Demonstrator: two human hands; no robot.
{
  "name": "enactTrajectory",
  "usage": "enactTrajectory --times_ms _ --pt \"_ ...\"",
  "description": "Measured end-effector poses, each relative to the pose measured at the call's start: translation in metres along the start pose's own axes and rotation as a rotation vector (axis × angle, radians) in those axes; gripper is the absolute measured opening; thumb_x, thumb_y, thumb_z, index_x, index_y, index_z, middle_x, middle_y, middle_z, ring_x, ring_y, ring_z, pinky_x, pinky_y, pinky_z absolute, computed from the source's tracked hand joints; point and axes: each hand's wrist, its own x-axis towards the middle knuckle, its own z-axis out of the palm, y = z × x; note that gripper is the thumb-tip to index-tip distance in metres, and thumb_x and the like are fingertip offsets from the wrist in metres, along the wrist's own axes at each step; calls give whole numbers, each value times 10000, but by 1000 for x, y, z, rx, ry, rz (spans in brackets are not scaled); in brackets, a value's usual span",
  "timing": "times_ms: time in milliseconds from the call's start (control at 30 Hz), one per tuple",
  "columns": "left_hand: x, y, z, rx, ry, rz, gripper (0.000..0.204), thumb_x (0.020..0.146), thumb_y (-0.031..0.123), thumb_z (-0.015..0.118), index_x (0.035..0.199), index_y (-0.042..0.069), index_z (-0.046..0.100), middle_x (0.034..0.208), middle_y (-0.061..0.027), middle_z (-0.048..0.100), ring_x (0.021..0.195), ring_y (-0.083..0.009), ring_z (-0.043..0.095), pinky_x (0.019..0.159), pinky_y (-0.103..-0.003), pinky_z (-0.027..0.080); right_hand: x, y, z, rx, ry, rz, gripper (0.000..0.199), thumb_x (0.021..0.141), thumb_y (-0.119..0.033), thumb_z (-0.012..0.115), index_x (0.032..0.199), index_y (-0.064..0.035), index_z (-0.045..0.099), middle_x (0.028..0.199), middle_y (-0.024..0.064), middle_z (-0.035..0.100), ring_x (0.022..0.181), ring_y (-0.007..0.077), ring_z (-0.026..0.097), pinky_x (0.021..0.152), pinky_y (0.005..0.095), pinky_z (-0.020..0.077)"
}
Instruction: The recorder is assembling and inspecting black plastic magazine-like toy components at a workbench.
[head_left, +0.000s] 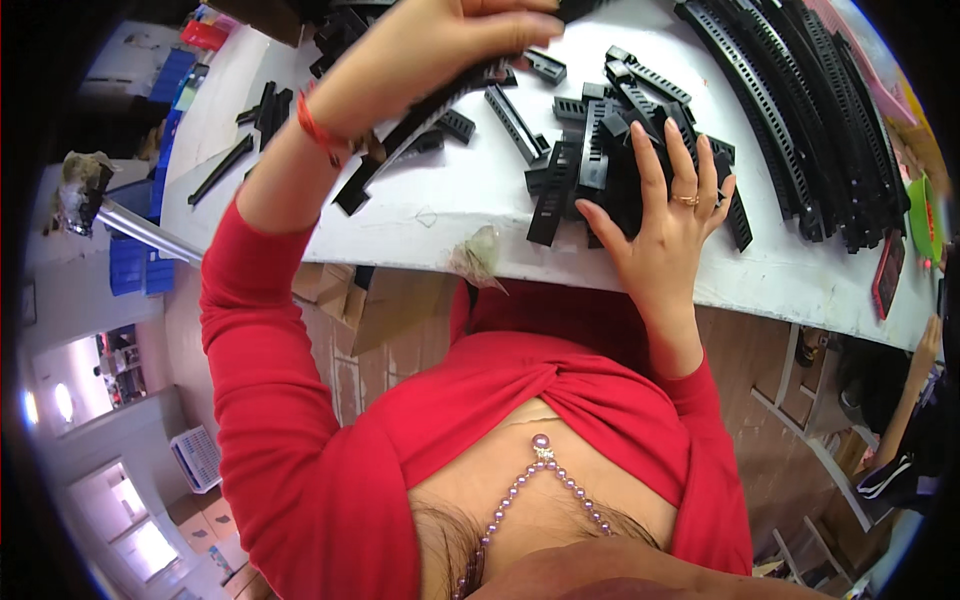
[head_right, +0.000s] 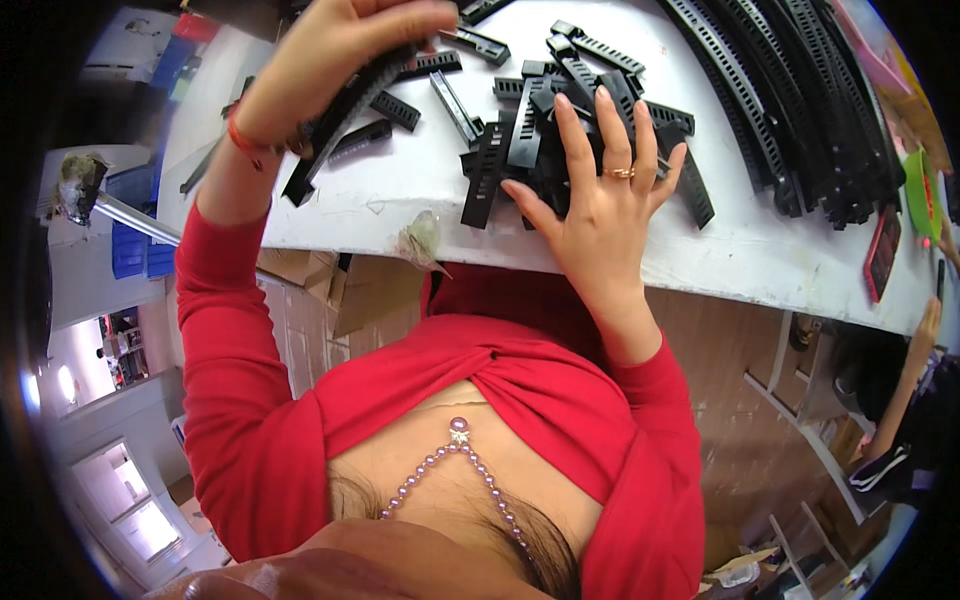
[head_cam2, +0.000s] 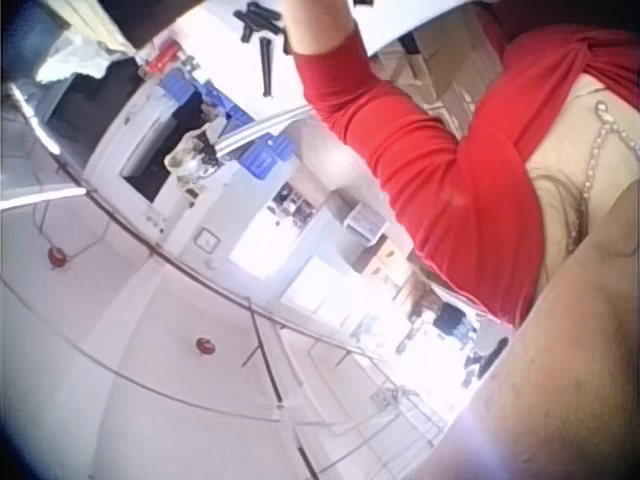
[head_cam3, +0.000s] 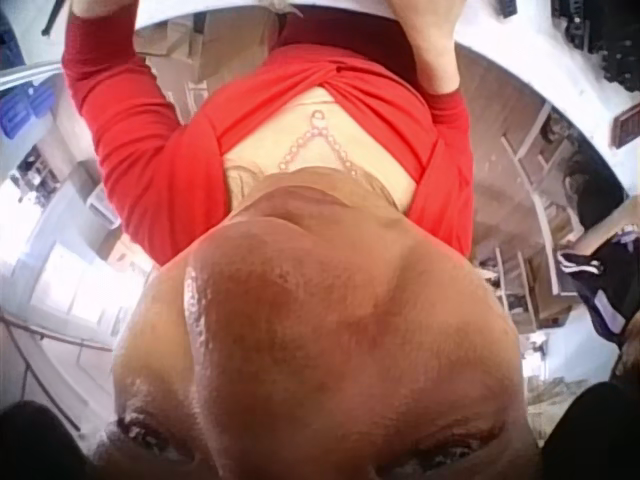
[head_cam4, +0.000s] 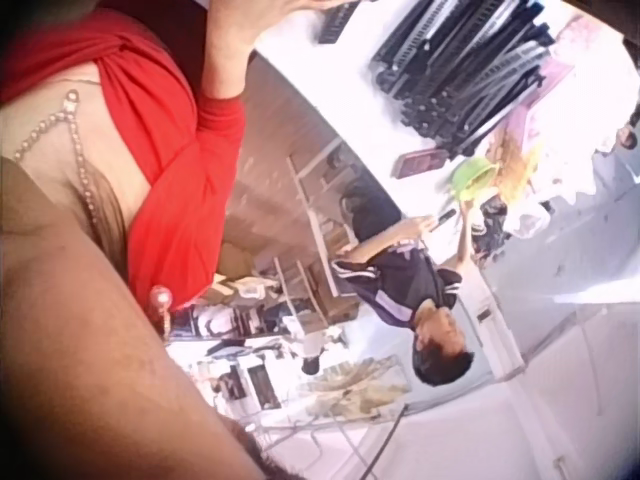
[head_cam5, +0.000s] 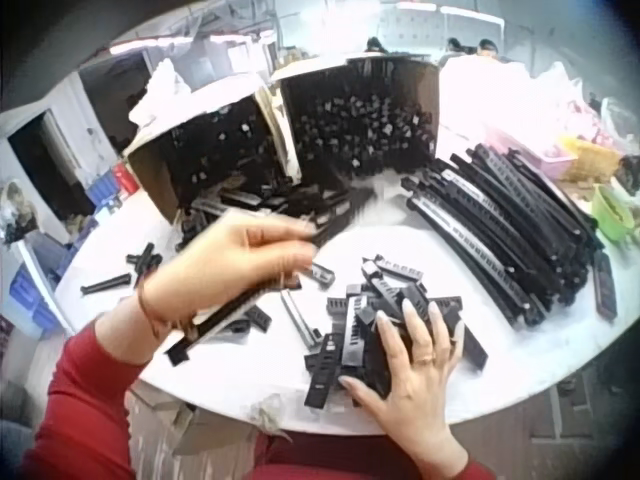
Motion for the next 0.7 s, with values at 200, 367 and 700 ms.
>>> enactTrajectory --times_ms 200,367,700 --pt "-70 -75 27 401 86 49 384 903 107 779 1280 64 719 974 -35 706 838 -85 629 760 -232 506 3 -3 -1 21 -1 -13 840 790 -637 765 1486 -223 544 1562 68 431 1487 340 276 1196 641 66" --pt "-90 -82 43 436 203 66 354 890 127 770 1237 73 726 915 -91 669 743 -179 624 674 -289 506 2 -3 -6 27 51 -21 836 818 -605 769 1498 -182 530 1571 70 429 1506 343 253 1203 620 90" --pt "-95 -62 44 736 352 378 415 830 -10 780 1231 91 750 1029 -81 710 931 -228 651 816 -330 528 75 -7 -35 185 -10 -402 500 854 -259 809 1324 -144 681 1364 47 649 1296 294 561 1129 435 392"
